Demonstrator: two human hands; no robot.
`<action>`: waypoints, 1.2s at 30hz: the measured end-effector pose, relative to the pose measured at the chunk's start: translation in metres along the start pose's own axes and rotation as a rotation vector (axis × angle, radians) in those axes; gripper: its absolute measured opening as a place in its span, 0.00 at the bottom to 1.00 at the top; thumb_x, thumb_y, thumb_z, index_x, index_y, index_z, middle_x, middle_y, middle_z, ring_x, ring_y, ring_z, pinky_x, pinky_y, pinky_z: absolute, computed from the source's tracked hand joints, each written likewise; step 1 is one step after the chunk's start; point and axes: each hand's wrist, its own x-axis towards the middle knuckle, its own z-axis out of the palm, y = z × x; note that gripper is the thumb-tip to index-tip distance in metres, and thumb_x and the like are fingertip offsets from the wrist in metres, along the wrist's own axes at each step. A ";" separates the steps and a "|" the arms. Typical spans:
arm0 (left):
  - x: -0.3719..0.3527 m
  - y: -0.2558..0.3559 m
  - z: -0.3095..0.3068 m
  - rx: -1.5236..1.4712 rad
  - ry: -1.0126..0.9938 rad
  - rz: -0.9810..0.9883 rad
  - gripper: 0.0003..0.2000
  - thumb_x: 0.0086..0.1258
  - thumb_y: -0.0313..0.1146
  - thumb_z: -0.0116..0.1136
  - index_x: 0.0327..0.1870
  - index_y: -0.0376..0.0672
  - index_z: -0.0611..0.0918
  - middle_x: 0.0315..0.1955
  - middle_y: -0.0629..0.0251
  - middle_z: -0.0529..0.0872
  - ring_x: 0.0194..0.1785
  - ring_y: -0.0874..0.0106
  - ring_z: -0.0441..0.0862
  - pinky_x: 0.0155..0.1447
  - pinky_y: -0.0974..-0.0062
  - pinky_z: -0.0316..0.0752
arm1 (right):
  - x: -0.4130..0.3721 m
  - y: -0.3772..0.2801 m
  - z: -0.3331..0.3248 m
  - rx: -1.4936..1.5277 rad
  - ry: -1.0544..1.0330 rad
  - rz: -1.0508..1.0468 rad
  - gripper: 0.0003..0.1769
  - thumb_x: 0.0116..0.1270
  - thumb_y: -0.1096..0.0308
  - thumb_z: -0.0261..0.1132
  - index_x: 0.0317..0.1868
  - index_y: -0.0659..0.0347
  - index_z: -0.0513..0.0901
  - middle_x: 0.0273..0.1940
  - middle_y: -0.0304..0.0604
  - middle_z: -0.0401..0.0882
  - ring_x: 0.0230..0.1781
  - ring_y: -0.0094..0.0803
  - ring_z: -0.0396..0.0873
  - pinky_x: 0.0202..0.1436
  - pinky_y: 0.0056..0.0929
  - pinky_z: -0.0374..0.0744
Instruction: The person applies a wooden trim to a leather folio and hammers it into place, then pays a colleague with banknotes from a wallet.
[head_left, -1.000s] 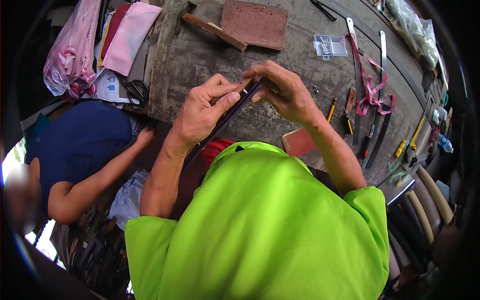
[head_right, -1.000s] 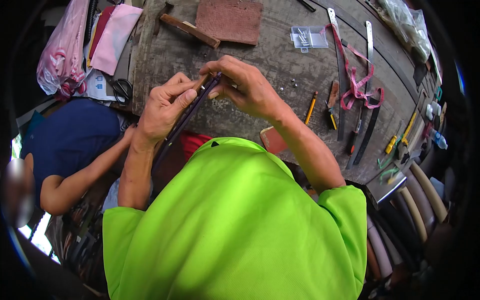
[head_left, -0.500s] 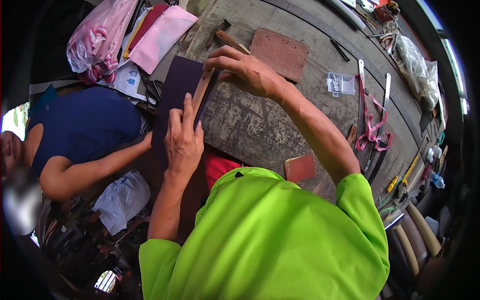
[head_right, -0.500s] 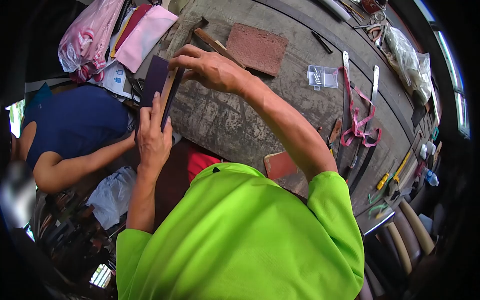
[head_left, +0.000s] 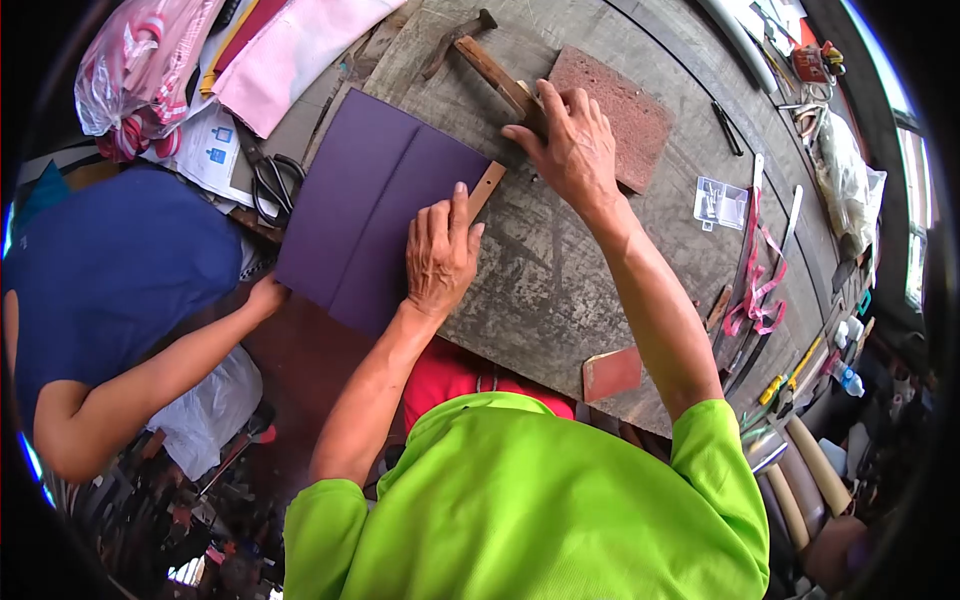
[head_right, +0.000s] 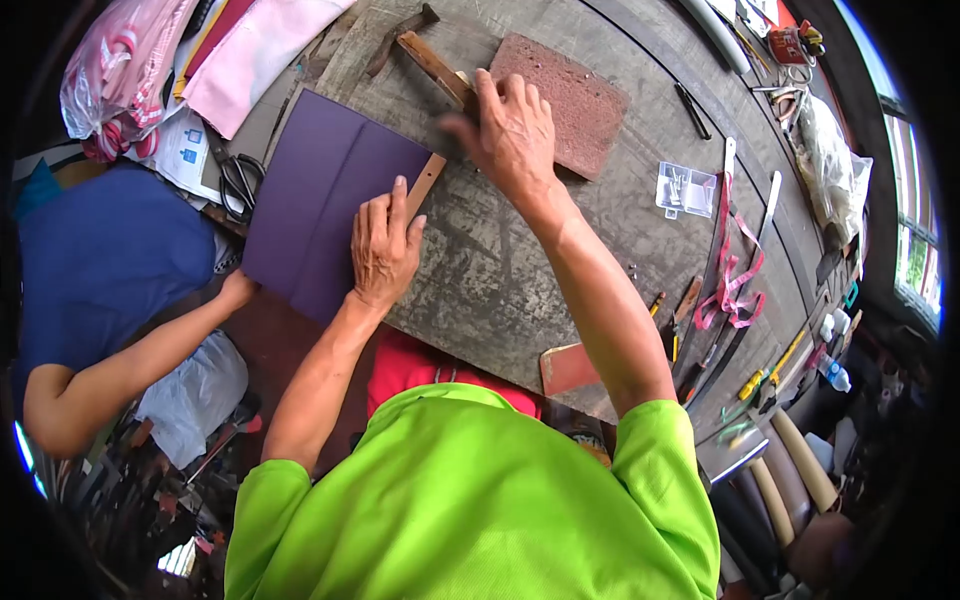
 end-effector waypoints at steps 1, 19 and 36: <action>0.007 -0.003 0.003 -0.025 0.016 0.043 0.26 0.66 0.29 0.70 0.65 0.30 0.78 0.41 0.57 0.77 0.44 0.59 0.77 0.48 0.61 0.76 | 0.006 -0.006 0.008 -0.029 0.003 -0.012 0.28 0.70 0.53 0.69 0.64 0.58 0.77 0.49 0.51 0.77 0.50 0.49 0.78 0.53 0.46 0.77; 0.015 -0.014 0.013 -0.126 0.044 0.052 0.23 0.66 0.31 0.70 0.61 0.34 0.82 0.39 0.60 0.78 0.42 0.61 0.78 0.45 0.62 0.73 | -0.118 -0.055 -0.072 0.315 -0.104 0.152 0.35 0.74 0.71 0.65 0.78 0.59 0.62 0.45 0.57 0.83 0.40 0.55 0.86 0.37 0.45 0.83; 0.013 -0.012 0.014 -0.080 0.041 0.070 0.22 0.67 0.29 0.69 0.62 0.32 0.81 0.39 0.60 0.78 0.41 0.61 0.78 0.45 0.63 0.74 | -0.122 -0.046 -0.054 0.156 -0.309 0.180 0.38 0.78 0.64 0.60 0.83 0.38 0.55 0.34 0.51 0.75 0.28 0.54 0.80 0.31 0.54 0.78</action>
